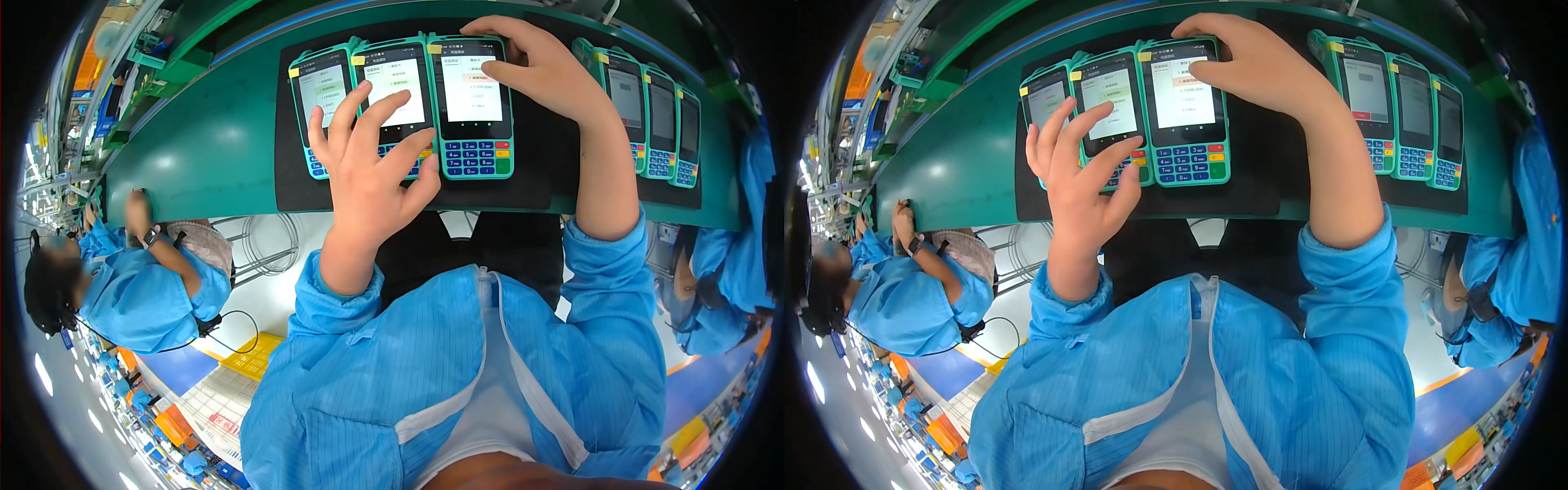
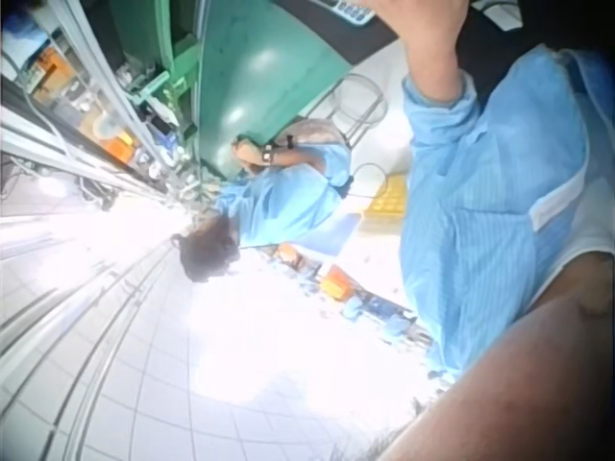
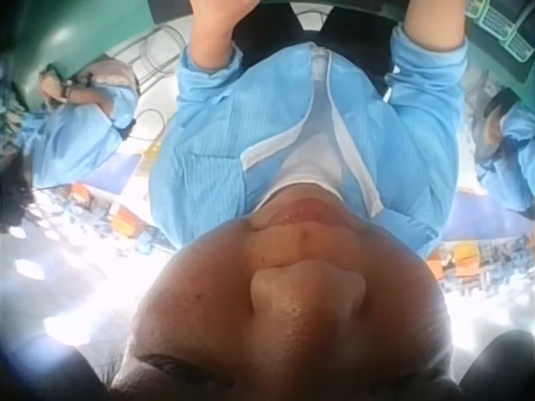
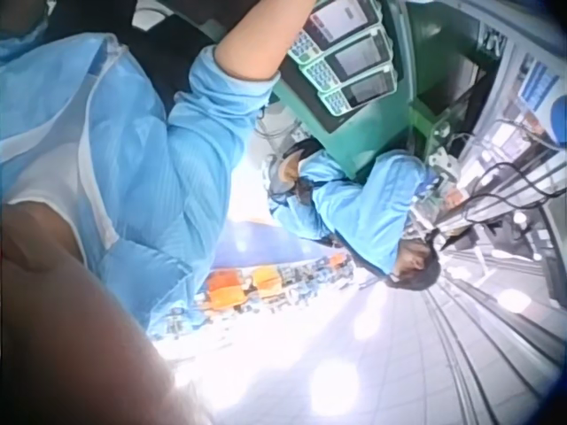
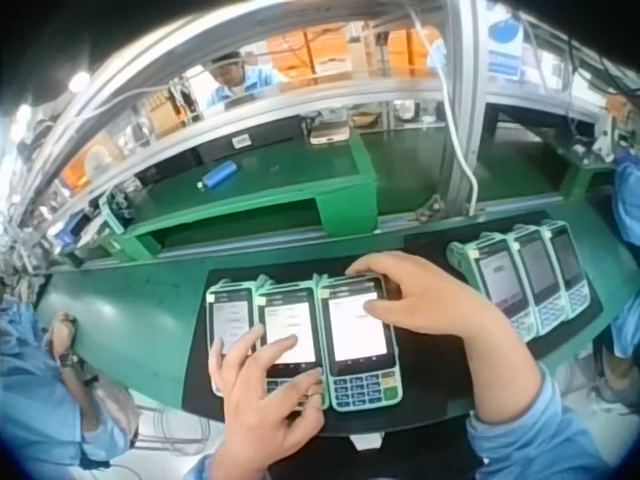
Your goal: Testing and operating multiple handheld electronic terminals on an assembly line.
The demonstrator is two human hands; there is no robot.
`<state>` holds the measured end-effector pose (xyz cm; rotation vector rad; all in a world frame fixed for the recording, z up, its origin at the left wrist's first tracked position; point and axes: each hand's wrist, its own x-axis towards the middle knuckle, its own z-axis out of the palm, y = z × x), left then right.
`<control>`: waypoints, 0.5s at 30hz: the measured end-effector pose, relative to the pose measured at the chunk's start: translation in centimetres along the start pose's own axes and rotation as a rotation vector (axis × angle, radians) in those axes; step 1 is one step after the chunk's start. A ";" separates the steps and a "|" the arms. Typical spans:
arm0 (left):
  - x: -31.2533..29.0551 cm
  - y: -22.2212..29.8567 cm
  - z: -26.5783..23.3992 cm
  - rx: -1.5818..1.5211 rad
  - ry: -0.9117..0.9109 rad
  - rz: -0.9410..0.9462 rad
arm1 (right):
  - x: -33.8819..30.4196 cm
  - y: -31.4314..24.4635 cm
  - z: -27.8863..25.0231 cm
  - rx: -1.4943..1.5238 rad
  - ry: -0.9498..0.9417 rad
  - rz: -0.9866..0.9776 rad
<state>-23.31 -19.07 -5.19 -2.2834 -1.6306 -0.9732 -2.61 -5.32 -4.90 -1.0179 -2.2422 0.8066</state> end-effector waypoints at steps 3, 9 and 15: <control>0.0 0.1 0.0 0.009 0.006 0.020 | -0.2 -0.3 -0.3 -0.002 -0.042 0.054; 0.0 -0.6 -0.6 0.050 0.037 -0.007 | -0.3 -0.5 0.1 -0.003 -0.034 0.054; -0.1 -2.4 -1.3 0.136 0.083 -0.065 | -0.5 -0.2 0.4 -0.037 0.011 0.007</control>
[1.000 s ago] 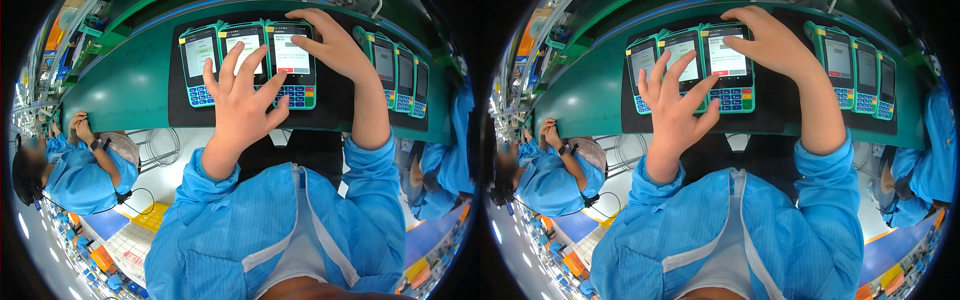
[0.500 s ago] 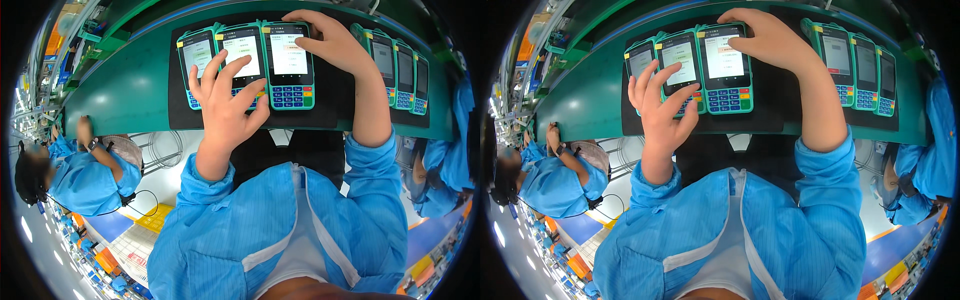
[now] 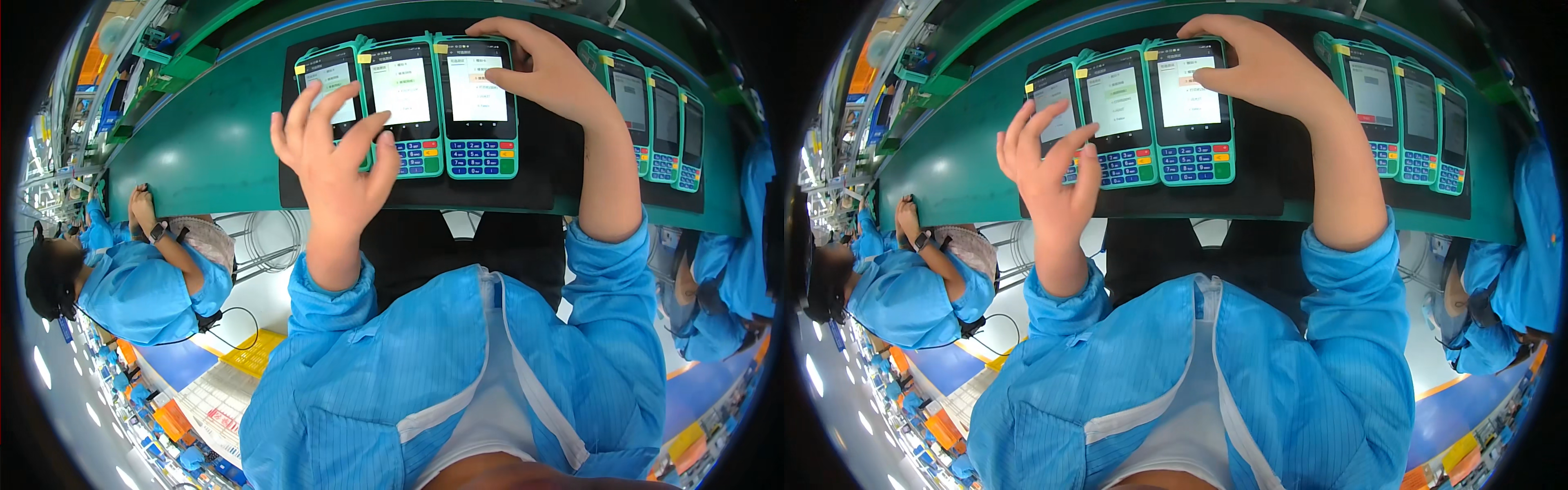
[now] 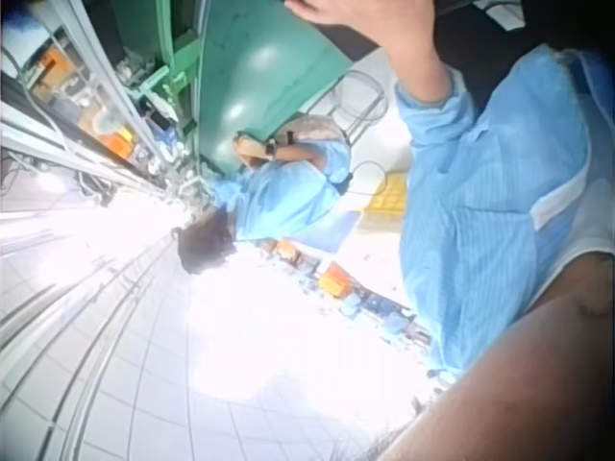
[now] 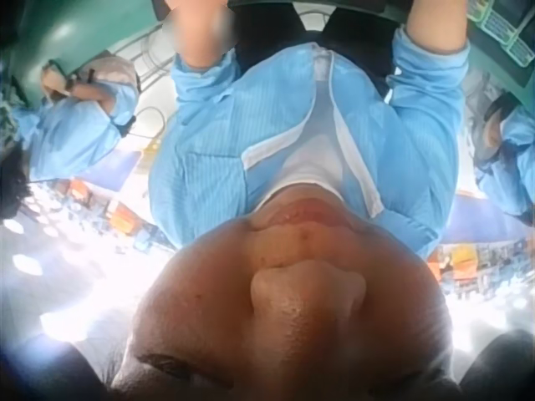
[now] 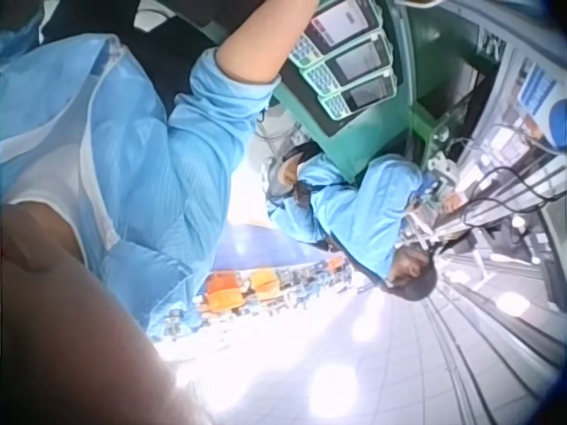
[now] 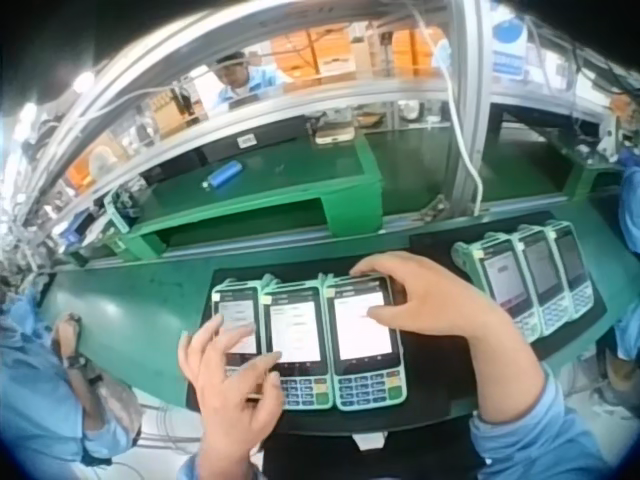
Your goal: Testing and operating multiple handheld electronic terminals on an assembly line.
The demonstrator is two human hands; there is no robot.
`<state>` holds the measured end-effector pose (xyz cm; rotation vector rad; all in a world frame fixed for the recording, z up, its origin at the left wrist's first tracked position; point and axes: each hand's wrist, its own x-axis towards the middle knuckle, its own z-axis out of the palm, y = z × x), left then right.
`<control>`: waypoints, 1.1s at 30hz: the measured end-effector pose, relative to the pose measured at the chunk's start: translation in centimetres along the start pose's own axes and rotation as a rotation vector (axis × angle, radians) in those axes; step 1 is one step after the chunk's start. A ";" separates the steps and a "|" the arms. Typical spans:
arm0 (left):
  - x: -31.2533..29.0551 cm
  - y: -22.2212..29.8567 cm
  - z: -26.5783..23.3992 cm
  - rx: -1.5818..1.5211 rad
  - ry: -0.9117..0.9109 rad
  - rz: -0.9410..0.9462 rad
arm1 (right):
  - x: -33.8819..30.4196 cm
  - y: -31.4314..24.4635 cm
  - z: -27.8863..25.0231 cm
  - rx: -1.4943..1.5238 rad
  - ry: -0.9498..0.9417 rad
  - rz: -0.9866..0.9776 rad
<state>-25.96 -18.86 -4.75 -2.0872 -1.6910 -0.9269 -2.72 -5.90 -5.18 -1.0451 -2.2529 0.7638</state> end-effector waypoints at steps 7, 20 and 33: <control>-0.1 -3.4 0.2 0.208 0.054 -0.136 | -0.1 -0.1 0.2 0.038 0.032 -0.013; 1.4 -1.7 1.1 0.159 -0.007 -0.049 | 0.0 -0.1 0.0 0.011 0.024 -0.004; 3.0 -0.6 2.5 0.054 -0.006 -0.045 | -0.6 1.1 -1.6 -0.078 0.163 -0.103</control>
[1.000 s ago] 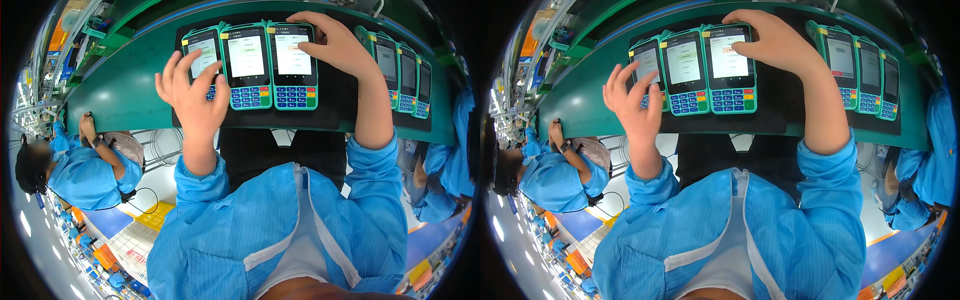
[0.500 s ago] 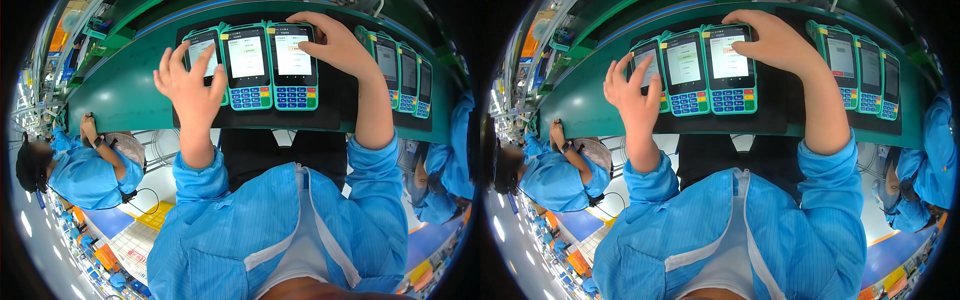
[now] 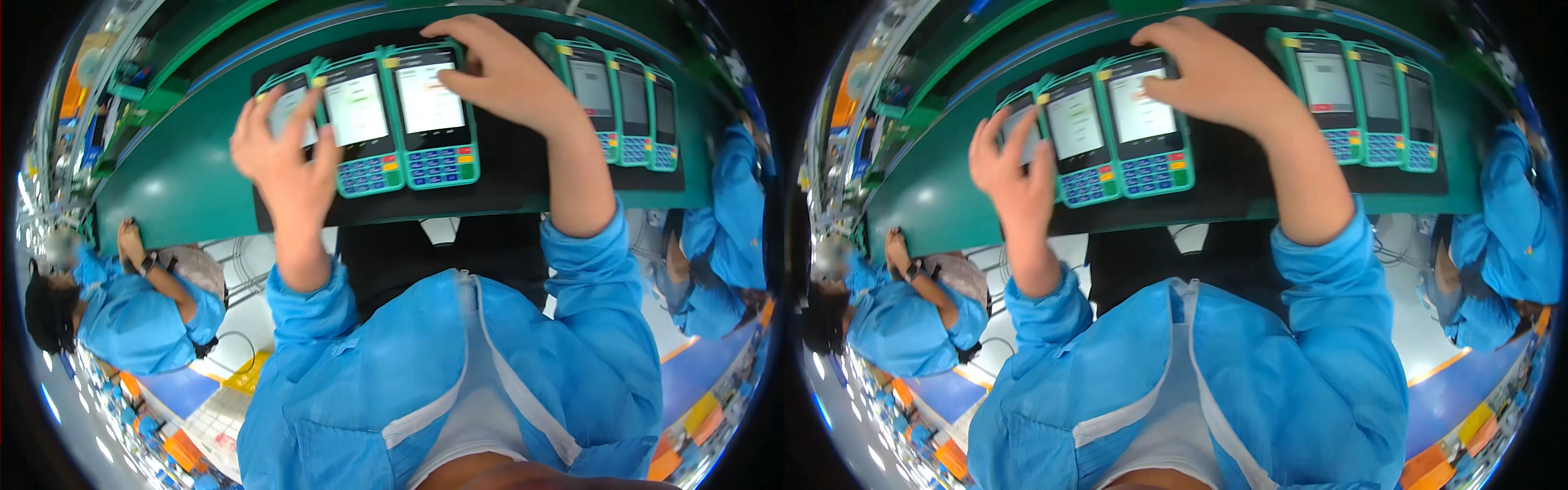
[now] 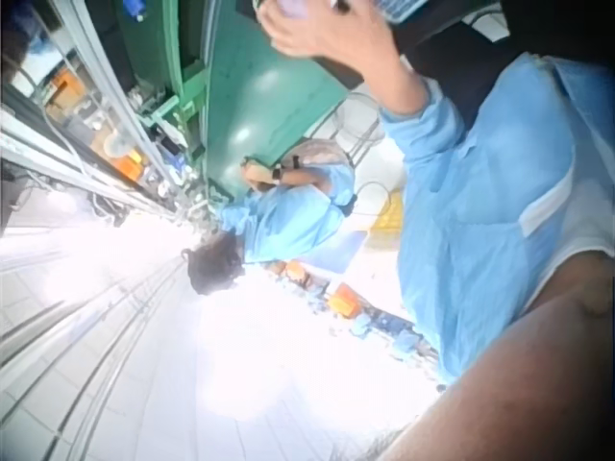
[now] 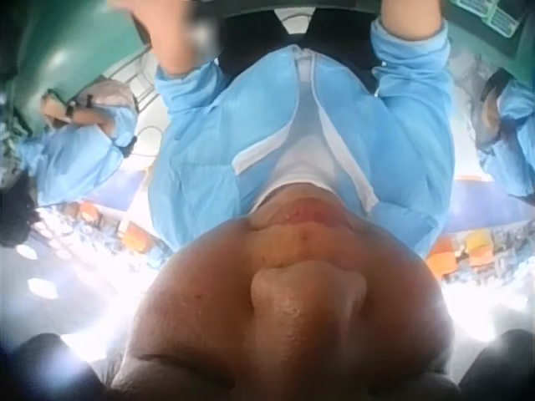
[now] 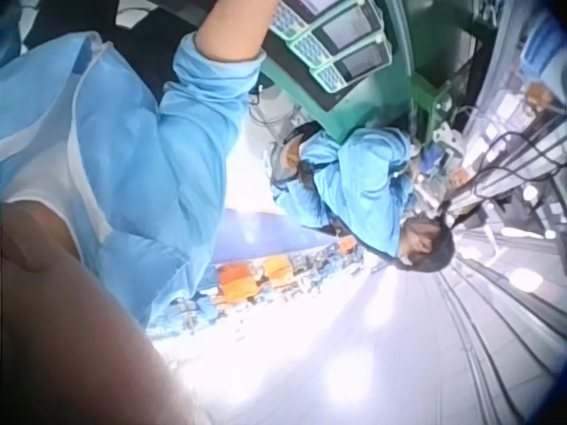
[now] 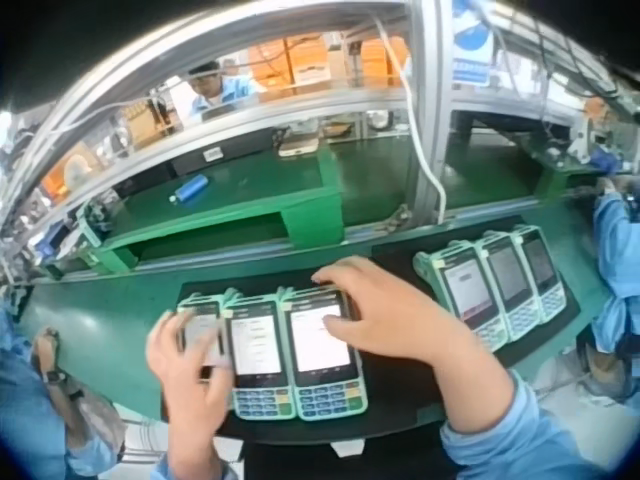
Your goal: Testing and operating multiple handheld electronic terminals on an assembly line.
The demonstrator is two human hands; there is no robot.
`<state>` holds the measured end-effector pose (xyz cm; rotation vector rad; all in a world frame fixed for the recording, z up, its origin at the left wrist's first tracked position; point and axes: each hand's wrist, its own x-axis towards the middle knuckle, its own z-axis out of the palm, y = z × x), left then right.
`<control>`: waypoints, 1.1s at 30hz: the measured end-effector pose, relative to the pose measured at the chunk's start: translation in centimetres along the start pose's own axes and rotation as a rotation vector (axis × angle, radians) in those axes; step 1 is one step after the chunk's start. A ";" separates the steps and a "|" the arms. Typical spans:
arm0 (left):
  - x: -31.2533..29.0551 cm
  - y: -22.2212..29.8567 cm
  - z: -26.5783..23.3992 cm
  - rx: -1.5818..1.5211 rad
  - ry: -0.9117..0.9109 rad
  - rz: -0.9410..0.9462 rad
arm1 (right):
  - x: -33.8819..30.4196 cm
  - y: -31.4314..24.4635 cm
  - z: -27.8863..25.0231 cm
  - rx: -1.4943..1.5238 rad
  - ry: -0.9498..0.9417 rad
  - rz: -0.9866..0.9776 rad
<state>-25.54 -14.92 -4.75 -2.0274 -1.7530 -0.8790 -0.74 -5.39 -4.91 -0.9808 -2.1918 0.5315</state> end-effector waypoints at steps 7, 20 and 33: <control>-1.8 -5.1 1.0 0.037 0.036 -0.436 | -6.0 -1.8 -5.6 -0.097 0.418 0.134; -2.0 -5.3 2.3 0.193 -0.228 -0.647 | -14.7 4.6 -8.3 -0.612 0.539 0.274; -2.9 -6.4 3.5 0.212 -0.213 -0.582 | -15.2 5.4 -7.6 -0.652 0.528 0.314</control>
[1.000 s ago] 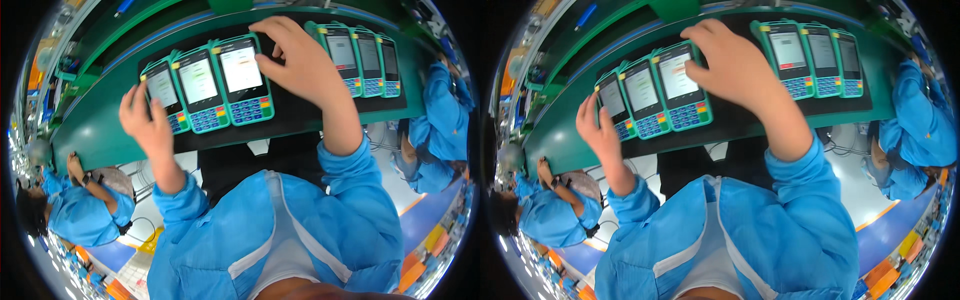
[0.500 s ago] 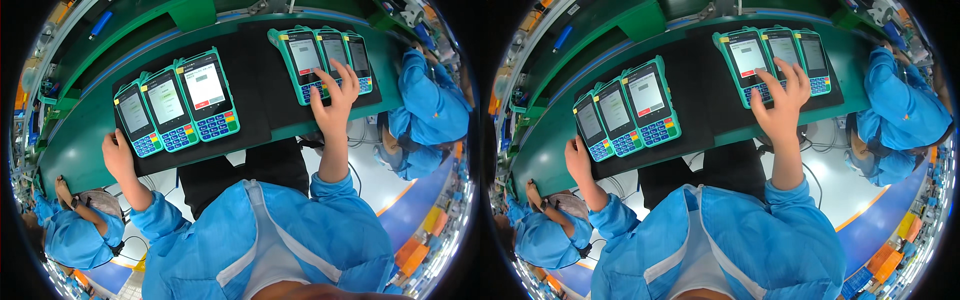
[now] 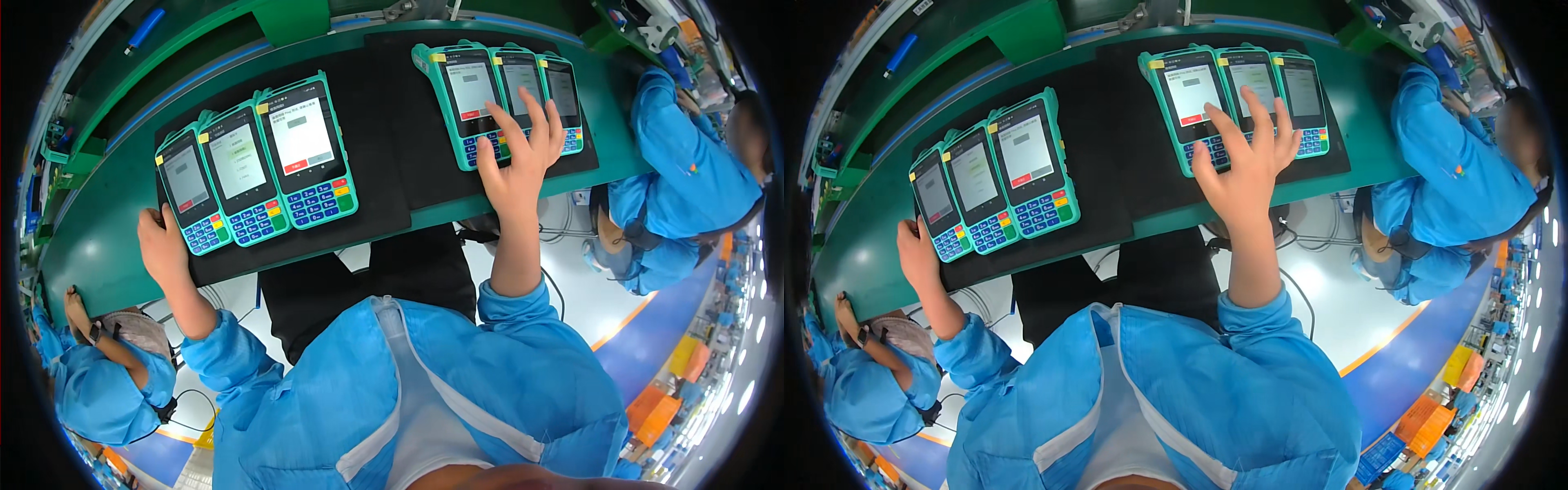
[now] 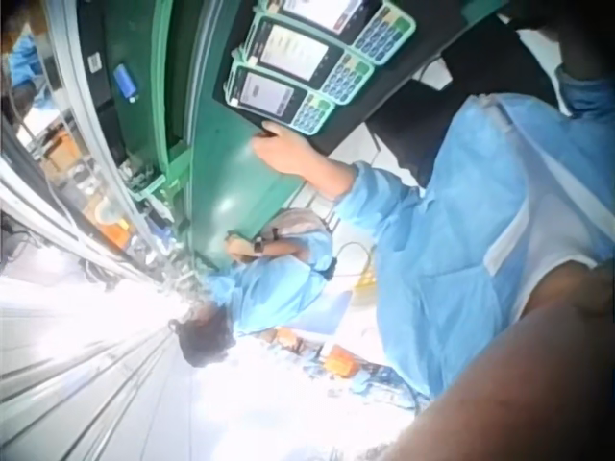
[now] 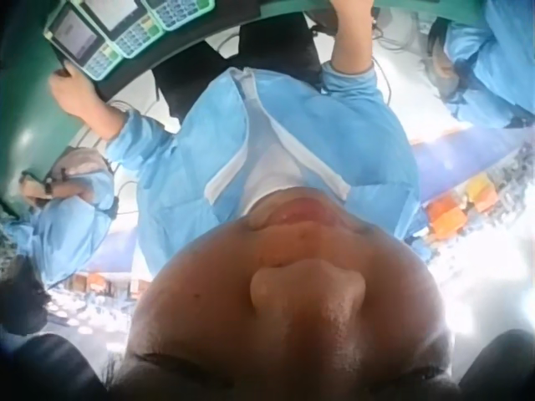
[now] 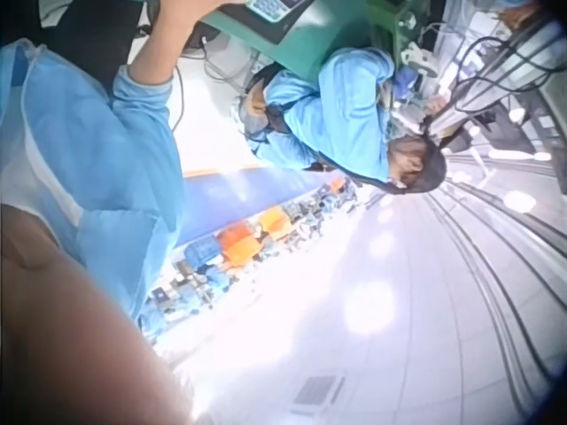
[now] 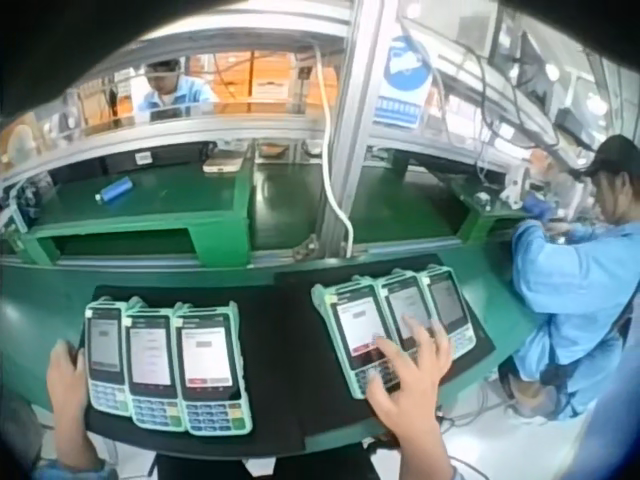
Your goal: Testing and operating multiple handheld electronic terminals on an assembly line.
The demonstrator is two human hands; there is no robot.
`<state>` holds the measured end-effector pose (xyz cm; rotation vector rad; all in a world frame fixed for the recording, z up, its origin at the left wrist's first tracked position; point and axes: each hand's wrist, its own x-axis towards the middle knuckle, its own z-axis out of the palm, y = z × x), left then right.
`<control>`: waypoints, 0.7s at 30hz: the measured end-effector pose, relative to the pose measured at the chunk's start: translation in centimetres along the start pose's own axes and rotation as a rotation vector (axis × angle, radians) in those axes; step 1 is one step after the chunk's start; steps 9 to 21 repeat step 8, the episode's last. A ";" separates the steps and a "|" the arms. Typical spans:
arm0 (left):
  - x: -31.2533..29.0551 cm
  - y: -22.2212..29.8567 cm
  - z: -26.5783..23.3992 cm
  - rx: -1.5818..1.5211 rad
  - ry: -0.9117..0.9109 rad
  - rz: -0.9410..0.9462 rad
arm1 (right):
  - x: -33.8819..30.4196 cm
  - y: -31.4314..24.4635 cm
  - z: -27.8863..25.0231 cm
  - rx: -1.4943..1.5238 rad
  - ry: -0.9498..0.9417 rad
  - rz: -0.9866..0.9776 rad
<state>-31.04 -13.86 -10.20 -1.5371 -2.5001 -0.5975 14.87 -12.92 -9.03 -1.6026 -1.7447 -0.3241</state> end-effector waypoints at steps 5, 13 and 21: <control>0.2 0.0 -0.3 0.000 0.003 0.000 | 2.1 -0.5 0.1 -0.090 -0.037 -0.027; 0.0 0.1 -0.5 0.020 -0.007 -0.005 | 2.1 -0.4 0.3 -0.116 -0.076 -0.012; 0.0 0.1 -0.5 0.020 -0.007 -0.005 | 2.1 -0.4 0.3 -0.116 -0.076 -0.012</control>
